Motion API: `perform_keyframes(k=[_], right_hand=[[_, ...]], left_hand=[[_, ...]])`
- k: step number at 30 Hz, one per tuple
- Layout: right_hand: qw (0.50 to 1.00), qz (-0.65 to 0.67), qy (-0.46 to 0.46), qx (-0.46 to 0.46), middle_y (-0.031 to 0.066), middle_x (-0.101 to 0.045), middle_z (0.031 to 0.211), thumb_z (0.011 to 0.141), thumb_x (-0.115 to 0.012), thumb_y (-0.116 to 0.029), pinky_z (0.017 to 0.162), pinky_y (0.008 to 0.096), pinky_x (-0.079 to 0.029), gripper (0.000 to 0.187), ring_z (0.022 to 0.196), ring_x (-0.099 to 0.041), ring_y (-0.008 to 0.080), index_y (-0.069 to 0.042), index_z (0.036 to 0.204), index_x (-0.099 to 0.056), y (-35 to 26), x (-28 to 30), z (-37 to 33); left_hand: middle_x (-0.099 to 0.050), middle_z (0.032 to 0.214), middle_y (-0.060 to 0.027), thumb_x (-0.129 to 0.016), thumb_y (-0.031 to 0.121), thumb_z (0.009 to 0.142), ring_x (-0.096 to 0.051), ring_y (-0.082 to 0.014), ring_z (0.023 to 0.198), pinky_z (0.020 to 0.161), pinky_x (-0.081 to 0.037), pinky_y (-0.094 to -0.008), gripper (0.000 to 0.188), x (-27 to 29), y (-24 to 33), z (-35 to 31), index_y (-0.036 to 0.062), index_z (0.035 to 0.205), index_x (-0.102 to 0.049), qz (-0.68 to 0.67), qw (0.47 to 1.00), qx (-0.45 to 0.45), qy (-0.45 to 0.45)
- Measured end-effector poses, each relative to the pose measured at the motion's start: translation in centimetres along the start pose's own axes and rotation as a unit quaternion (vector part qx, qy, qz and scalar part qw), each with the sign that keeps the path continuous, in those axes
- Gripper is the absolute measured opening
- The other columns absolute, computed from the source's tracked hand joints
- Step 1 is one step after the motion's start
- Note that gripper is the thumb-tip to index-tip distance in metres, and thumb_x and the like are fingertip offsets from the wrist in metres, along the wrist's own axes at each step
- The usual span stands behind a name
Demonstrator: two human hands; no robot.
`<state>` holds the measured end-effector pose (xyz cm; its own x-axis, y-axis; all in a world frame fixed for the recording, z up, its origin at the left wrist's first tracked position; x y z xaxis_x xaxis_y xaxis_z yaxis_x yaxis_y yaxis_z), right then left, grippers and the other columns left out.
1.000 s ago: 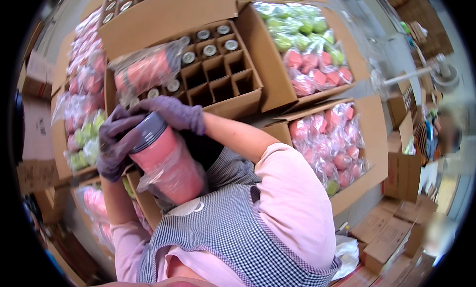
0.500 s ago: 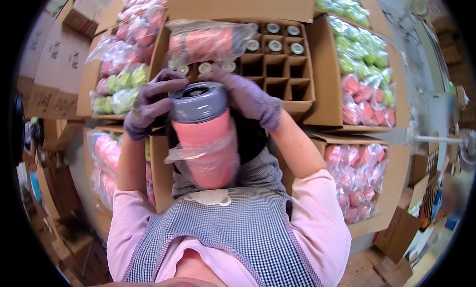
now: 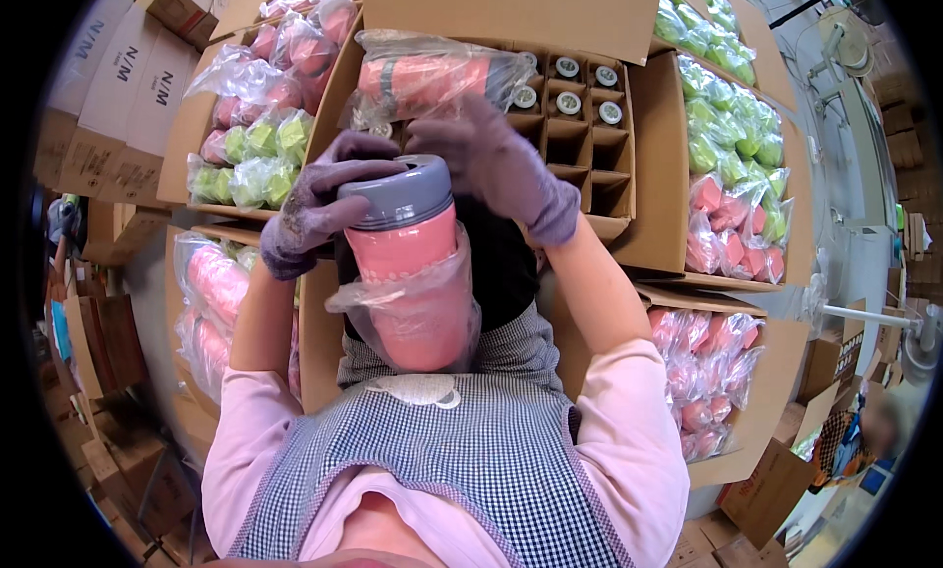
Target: The person repeatedly picks up pink water bottles from a cardboard box, removes the lids, inserts a stainless steel inner bottle, and screws the lids back on. The assembled bottles are placed back into the box among other packaged items.
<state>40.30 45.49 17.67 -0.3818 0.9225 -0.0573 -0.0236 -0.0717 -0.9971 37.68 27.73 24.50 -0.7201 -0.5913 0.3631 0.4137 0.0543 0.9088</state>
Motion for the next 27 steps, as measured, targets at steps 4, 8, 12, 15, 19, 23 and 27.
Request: perform_keyframes(k=[4,8,12,15,19,23,27], right_hand=[[0.967,0.243,0.034,-0.068,0.0096,-0.06,0.131,0.096,-0.061,-0.029,0.102,0.0356,-0.047,0.047,0.117,-0.061,0.0229,-0.005,0.136,-0.054,1.6,-3.3,-0.1],[0.968,-0.092,-0.015,0.233,0.0078,-0.066,0.122,0.089,-0.067,-0.024,0.096,0.0332,-0.051,0.046,0.11,-0.065,0.0216,-0.005,0.129,-0.058,1.0,-1.1,-0.8],[0.985,0.159,0.068,-0.021,0.0115,-0.068,0.117,0.102,-0.045,-0.035,0.103,0.0336,-0.045,0.046,0.11,-0.064,0.0218,0.001,0.128,-0.059,-0.8,-1.7,-2.3],[0.993,0.085,0.081,0.004,0.015,-0.072,0.107,0.107,-0.03,-0.045,0.108,0.0332,-0.04,0.062,0.109,-0.064,0.0215,0.004,0.118,-0.067,-2.7,2.2,-4.7],[0.972,-0.128,0.179,0.084,0.0229,-0.061,0.129,0.101,-0.047,-0.02,0.106,0.0382,-0.045,0.036,0.123,-0.059,0.0264,0.005,0.124,-0.059,-2.0,-0.1,-3.1],[0.976,0.165,0.14,-0.025,0.0221,-0.061,0.128,0.105,-0.041,-0.042,0.106,0.0355,-0.044,0.054,0.12,-0.059,0.0243,0.005,0.125,-0.058,-1.8,1.8,-4.3],[0.988,-0.052,0.14,0.033,0.0178,-0.065,0.125,0.104,-0.043,-0.05,0.113,0.0359,-0.036,0.063,0.121,-0.059,0.0227,0.001,0.138,-0.053,-4.0,-2.1,-3.9]], left_hand=[[-0.064,0.1,-0.0131,-0.076,0.032,0.082,-0.06,-0.0292,0.099,0.093,-0.045,-0.0413,0.036,-2.2,2.2,0.6,0.0043,0.106,-0.074,0.187,0.981,-0.046,0.031],[-0.065,0.092,-0.0146,-0.069,0.046,0.086,-0.062,-0.032,0.085,0.083,-0.047,-0.0433,0.041,-5.8,4.8,3.4,0.0055,0.08,-0.07,0.381,0.92,-0.091,0.001],[-0.067,0.108,-0.0156,-0.07,0.031,0.089,-0.063,-0.0298,0.102,0.092,-0.048,-0.0416,0.028,-1.4,2.9,2.5,0.0032,0.092,-0.073,0.138,0.984,-0.084,-0.07],[-0.06,0.126,-0.017,-0.067,0.007,0.089,-0.06,-0.0332,0.112,0.096,-0.05,-0.0379,0.032,3.4,-2.1,-1.5,0.0033,0.121,-0.067,0.244,0.963,-0.086,0.073],[-0.054,0.138,-0.0204,-0.073,0.024,0.086,-0.051,-0.0369,0.128,0.111,-0.037,-0.0495,0.047,-2.7,5.4,2.0,0.0081,0.129,-0.065,0.217,0.964,-0.155,0.009],[-0.046,0.148,-0.0237,-0.071,0.021,0.086,-0.045,-0.043,0.134,0.114,-0.033,-0.0501,0.055,5.2,-5.9,-2.4,0.0042,0.137,-0.058,0.302,0.945,0.062,0.114],[-0.035,0.154,-0.0281,-0.064,0.028,0.091,-0.033,-0.0421,0.144,0.118,-0.025,-0.0515,0.067,-1.0,2.3,0.1,0.001,0.149,-0.043,0.198,0.974,-0.111,-0.015]])
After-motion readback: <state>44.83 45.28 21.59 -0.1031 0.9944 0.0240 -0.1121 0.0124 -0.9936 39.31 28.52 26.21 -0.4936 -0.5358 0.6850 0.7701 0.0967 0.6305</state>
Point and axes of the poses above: each hand's wrist, its own z-axis towards the middle knuckle, its own x-axis out of the back of the hand, y = z × x, the point moved 6 cm from there along z, towards the middle knuckle
